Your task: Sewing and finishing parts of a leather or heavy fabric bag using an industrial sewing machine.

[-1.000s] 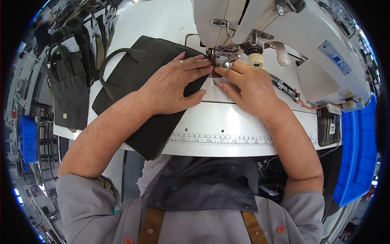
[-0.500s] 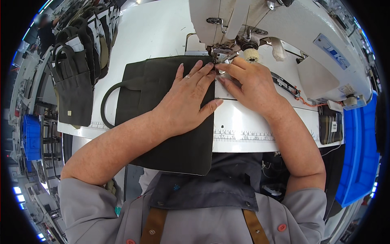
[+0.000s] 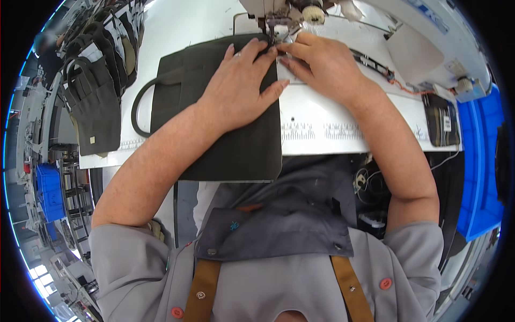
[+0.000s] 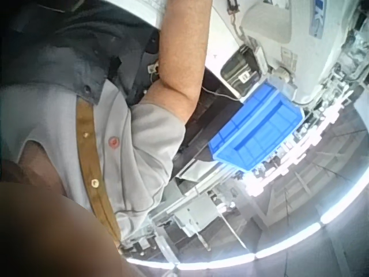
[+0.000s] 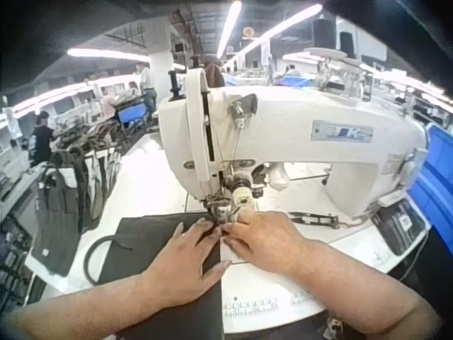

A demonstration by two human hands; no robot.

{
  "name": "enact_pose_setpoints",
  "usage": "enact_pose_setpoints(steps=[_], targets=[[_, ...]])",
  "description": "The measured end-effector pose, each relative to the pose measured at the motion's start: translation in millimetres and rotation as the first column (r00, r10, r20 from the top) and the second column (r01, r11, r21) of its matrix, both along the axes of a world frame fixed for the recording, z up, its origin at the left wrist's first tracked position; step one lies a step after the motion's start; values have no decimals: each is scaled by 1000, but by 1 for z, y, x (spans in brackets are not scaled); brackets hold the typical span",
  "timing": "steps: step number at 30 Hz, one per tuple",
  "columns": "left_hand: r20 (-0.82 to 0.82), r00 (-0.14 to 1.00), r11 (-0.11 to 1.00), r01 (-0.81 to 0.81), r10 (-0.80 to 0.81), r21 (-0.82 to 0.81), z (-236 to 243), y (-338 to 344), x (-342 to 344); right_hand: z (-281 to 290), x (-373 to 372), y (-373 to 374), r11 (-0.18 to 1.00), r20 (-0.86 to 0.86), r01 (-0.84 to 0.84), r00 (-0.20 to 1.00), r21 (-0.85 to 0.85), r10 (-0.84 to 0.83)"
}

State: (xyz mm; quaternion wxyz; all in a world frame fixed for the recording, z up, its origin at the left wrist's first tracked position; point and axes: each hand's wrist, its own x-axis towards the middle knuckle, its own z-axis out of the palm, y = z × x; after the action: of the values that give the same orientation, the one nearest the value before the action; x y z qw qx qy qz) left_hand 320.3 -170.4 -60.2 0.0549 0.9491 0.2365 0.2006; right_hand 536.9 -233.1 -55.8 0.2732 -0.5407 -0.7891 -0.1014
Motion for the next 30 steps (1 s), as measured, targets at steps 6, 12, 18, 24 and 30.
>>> enact_pose_setpoints(steps=[6, 12, 18, 24, 30], targets=[[-165, 986, 999, 14, -6, 50, 8, -41, -37, 22, -39, -75, 994, -84, -56, 994, 93, 64], [75, 972, 924, 233, -221, -303, 18, -94, -80, -34, -81, -163, 993, -429, -71, 903, -99, 21], [349, 937, 827, 207, -13, -524, 14, -94, -89, -48, -102, -160, 849, -857, -329, 456, -412, -239], [452, 890, 840, 193, 68, -507, -1, -100, -89, -56, -112, -148, 737, -911, -545, 150, -400, -384], [76, 984, 987, 161, -161, 5, -3, -124, -82, -55, -111, -150, 771, -947, -551, 152, -319, -283]])
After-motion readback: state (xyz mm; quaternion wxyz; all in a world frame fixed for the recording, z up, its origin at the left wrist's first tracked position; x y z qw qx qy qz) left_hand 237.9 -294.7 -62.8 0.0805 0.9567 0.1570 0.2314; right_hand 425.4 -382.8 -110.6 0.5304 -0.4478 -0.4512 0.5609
